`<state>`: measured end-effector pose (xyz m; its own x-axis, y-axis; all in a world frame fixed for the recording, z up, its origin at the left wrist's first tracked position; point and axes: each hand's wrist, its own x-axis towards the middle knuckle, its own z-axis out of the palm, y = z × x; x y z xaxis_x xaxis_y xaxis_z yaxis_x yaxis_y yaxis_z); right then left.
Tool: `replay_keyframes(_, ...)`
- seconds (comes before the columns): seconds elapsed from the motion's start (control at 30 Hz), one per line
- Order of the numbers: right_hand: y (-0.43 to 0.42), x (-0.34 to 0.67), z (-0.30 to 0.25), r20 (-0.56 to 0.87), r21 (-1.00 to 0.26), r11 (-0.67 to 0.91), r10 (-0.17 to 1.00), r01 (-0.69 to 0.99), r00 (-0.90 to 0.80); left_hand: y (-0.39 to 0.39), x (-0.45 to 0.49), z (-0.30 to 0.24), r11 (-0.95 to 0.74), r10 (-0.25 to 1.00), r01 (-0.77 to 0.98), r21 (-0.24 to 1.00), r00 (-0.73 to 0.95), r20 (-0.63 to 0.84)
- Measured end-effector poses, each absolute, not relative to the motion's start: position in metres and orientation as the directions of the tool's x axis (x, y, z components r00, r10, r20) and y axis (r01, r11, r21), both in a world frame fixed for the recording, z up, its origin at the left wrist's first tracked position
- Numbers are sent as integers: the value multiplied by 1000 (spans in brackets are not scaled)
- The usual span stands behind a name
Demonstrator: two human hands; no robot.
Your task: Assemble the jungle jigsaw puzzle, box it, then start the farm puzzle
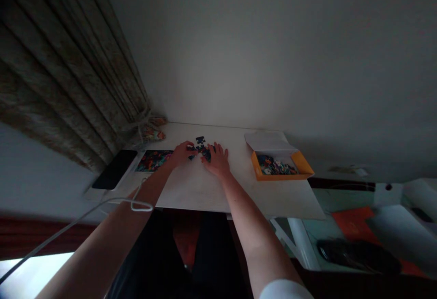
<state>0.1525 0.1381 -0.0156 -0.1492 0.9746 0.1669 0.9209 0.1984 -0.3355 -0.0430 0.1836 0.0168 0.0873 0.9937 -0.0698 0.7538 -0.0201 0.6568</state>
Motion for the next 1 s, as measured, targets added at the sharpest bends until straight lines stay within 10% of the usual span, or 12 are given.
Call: replay_keyframes(1.0,141,149,-17,168,-372,193,976,908,-139,298,10,29,78,952,920,385,46,-304)
